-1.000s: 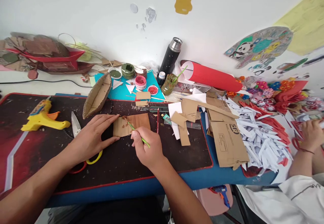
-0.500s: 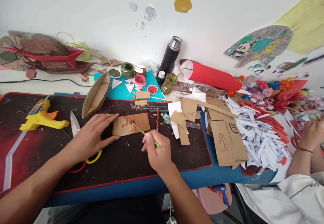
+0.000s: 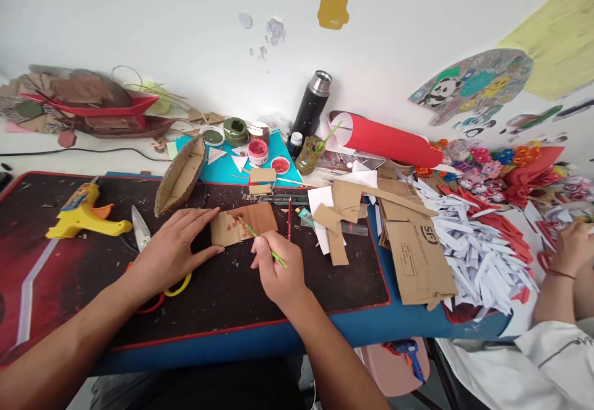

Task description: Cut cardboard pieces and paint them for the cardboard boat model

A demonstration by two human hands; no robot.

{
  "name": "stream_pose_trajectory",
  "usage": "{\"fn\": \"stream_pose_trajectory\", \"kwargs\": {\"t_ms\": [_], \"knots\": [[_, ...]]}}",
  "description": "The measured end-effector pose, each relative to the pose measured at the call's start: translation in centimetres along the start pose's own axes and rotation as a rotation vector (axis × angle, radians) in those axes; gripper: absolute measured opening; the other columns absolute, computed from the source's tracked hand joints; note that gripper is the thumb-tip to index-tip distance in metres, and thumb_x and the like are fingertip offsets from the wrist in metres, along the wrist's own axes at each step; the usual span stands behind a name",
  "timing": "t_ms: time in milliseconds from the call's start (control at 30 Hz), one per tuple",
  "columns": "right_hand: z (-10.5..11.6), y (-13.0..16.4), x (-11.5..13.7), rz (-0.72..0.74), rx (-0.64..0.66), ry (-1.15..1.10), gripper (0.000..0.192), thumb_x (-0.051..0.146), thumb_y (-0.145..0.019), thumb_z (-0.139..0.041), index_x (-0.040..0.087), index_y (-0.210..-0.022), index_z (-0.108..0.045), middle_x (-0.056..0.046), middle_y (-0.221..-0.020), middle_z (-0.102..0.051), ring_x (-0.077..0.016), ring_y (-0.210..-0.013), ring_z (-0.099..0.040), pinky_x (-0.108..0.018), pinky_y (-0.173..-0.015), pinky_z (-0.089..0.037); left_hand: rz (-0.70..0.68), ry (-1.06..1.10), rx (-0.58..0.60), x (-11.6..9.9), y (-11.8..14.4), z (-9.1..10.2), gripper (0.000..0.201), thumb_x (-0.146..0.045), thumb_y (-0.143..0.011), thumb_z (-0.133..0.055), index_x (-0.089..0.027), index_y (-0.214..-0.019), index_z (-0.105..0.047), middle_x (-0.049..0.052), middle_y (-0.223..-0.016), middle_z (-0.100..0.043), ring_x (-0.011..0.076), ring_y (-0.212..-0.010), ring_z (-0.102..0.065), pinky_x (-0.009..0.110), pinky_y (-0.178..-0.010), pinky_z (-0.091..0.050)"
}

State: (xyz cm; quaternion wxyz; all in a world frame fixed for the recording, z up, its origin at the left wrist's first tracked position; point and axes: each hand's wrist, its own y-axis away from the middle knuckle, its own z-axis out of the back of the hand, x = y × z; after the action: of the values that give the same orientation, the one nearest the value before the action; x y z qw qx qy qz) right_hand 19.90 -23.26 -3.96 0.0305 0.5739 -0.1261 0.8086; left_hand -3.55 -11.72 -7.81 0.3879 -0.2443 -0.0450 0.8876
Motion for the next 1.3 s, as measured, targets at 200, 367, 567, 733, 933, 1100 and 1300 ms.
{"fn": "stream_pose_trajectory", "kwargs": {"t_ms": [200,367,567,733,933,1100,1300], "knots": [[1.5,2.3,0.3,-0.002,0.004,-0.011,0.041,0.041,-0.119,-0.048,0.024,-0.087,-0.065,0.003,-0.061,-0.063,-0.0151,-0.054,-0.069,-0.026,-0.055,-0.049,-0.004,-0.012,-0.018,0.0,0.1,-0.1,0.070,-0.051,-0.103,-0.067,-0.013,-0.160,-0.054,0.020,-0.141,-0.073,0.0403,-0.130,-0.065,0.058,-0.116,-0.053],[0.8,2.4,0.1,-0.036,-0.004,-0.002,0.041,0.045,-0.119,-0.048,0.024,-0.089,-0.066,0.001,-0.063,-0.068,-0.0160,-0.055,-0.068,-0.026,-0.055,-0.051,-0.006,0.002,-0.015,0.0,0.0,-0.1,0.070,-0.051,-0.103,-0.066,-0.014,-0.160,-0.053,0.020,-0.142,-0.073,0.0409,-0.131,-0.065,0.060,-0.117,-0.051],[-0.4,0.1,0.2,-0.001,0.023,0.053,0.045,0.050,-0.118,-0.046,0.024,-0.088,-0.067,-0.001,-0.066,-0.069,-0.0173,-0.059,-0.069,-0.027,-0.060,-0.053,0.001,0.010,-0.007,-0.1,0.0,-0.1,0.069,-0.050,-0.102,-0.067,-0.015,-0.160,-0.054,0.020,-0.143,-0.073,0.0406,-0.132,-0.064,0.061,-0.117,-0.052],[1.2,2.5,0.4,-0.022,0.032,0.017,0.046,0.049,-0.119,-0.045,0.024,-0.086,-0.066,0.001,-0.062,-0.065,-0.0164,-0.055,-0.068,-0.027,-0.057,-0.049,-0.004,-0.001,-0.009,0.1,0.1,-0.2,0.069,-0.050,-0.102,-0.068,-0.015,-0.159,-0.054,0.020,-0.143,-0.072,0.0410,-0.131,-0.064,0.060,-0.116,-0.052],[1.8,4.8,0.6,-0.075,-0.011,-0.053,0.044,0.043,-0.119,-0.048,0.023,-0.085,-0.066,0.001,-0.061,-0.066,-0.0156,-0.053,-0.066,-0.026,-0.055,-0.049,-0.012,0.004,-0.003,0.0,0.0,0.0,0.071,-0.050,-0.102,-0.068,-0.013,-0.161,-0.052,0.021,-0.143,-0.071,0.0413,-0.131,-0.064,0.061,-0.116,-0.052],[0.7,3.3,0.3,-0.068,0.001,-0.056,0.044,0.047,-0.119,-0.048,0.023,-0.087,-0.066,0.001,-0.061,-0.066,-0.0160,-0.054,-0.068,-0.026,-0.053,-0.050,0.006,0.017,-0.004,-0.2,0.0,0.2,0.069,-0.050,-0.101,-0.068,-0.016,-0.160,-0.054,0.019,-0.144,-0.072,0.0405,-0.132,-0.065,0.060,-0.117,-0.052],[1.3,3.7,0.1,-0.085,-0.028,-0.079,0.046,0.051,-0.118,-0.050,0.023,-0.085,-0.066,0.002,-0.057,-0.062,-0.0161,-0.051,-0.068,-0.026,-0.051,-0.049,-0.001,0.006,-0.003,-0.2,0.0,0.2,0.069,-0.051,-0.102,-0.067,-0.014,-0.159,-0.055,0.020,-0.143,-0.072,0.0408,-0.132,-0.064,0.060,-0.117,-0.052]]}}
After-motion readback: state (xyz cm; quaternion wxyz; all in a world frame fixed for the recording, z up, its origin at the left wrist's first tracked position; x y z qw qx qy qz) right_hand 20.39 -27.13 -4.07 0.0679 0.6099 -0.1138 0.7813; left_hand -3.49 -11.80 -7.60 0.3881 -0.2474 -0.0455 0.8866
